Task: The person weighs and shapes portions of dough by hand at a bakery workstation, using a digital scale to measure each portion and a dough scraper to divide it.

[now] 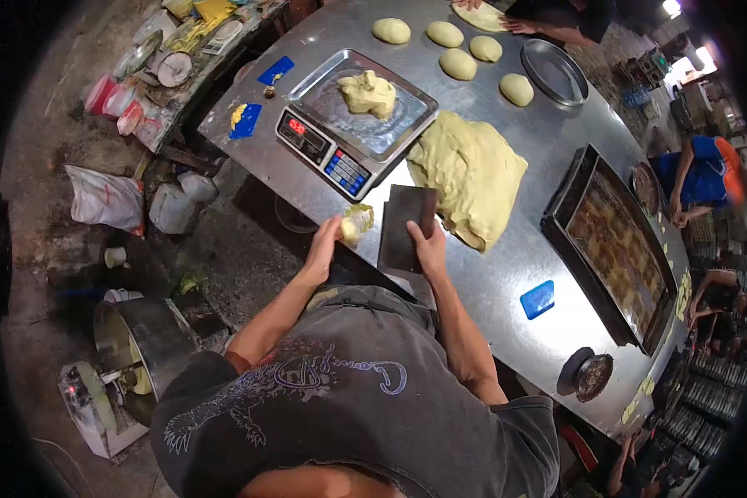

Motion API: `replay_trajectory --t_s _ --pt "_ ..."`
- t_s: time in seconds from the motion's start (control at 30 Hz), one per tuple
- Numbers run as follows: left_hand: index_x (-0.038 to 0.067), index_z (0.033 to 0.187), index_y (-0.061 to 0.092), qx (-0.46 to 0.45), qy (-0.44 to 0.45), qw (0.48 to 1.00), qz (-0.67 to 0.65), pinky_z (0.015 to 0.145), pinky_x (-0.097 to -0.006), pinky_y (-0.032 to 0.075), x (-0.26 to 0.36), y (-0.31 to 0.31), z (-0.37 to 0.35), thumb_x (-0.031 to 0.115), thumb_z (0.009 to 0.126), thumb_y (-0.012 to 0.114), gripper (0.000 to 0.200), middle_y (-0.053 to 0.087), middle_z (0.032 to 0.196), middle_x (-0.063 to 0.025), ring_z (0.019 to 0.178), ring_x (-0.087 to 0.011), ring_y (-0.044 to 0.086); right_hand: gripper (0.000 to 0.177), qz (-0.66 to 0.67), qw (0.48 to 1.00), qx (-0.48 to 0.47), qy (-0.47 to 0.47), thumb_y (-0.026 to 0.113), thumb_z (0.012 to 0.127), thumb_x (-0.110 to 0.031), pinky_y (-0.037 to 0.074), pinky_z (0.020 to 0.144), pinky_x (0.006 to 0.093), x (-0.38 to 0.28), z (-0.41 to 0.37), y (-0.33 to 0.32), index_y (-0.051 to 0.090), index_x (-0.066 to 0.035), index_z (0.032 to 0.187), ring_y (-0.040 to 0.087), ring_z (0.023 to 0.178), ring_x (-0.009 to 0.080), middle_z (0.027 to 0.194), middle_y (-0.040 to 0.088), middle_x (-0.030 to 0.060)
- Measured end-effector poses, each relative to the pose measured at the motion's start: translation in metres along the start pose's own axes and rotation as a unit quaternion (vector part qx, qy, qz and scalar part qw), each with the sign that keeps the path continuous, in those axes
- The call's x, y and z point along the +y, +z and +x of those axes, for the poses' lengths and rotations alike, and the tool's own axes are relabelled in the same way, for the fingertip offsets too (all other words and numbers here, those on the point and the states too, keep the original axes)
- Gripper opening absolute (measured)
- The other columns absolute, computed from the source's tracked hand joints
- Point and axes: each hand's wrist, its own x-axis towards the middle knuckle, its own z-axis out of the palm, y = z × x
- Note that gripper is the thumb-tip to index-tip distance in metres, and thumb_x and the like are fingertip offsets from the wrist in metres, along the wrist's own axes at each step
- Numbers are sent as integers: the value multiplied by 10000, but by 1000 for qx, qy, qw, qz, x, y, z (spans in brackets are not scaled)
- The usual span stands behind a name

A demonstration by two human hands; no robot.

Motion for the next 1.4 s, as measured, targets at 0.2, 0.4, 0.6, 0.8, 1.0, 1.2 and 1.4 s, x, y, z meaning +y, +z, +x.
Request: replay_trajectory --t_s 0.2,0.4,0.6,0.8,1.0,1.2,1.4 --pt "98 1469 360 56 -83 989 -111 1051 -385 397 52 -54 -7 392 1044 484 532 596 1246 -108 1144 -216 577 397 138 982 121 48 712 935 -197 505 858 318 -18 25 6 589 24 1242 623 966 171 1103 659 73" --pt "61 1518 265 -82 187 972 -112 1084 -370 359 174 -15 35 323 1053 503 584 551 1275 -136 1195 -201 515 406 182 957 221 41 700 942 -167 502 859 329 -45 46 6 556 39 1261 616 967 181 1119 640 90" --pt "60 1527 275 127 629 719 265 1149 -611 173 226 31 143 277 899 641 759 365 1531 -202 1397 -406 310 427 209 943 257 19 682 951 -153 513 889 332 -78 36 5 537 32 1308 632 1020 197 1181 641 102" --pt "138 1577 240 -10 354 811 465 1093 -760 4 165 65 173 333 924 622 781 274 1607 -198 1491 -487 126 396 206 923 323 16 681 947 -147 510 884 325 -76 -10 -14 557 30 1279 636 1000 188 1157 651 103" --pt "7 1289 573 -278 337 872 221 1018 -432 438 132 140 91 166 972 550 355 595 1270 -206 1196 -376 558 384 175 901 394 47 695 942 -162 506 865 319 -40 -63 -64 565 25 1251 628 980 169 1135 649 92" --pt "-25 1226 527 -260 457 776 349 926 -469 466 57 242 79 103 841 680 434 575 1166 -237 1088 -414 561 371 123 912 390 33 702 940 -171 504 852 315 -34 -89 -107 580 25 1230 620 971 161 1112 648 74" --pt "15 1055 567 -254 449 730 448 843 -474 474 20 278 103 87 770 752 347 591 1037 -207 998 -411 571 350 78 919 386 -18 712 923 -179 510 853 333 -32 -71 -146 603 30 1181 631 944 166 1042 686 87"
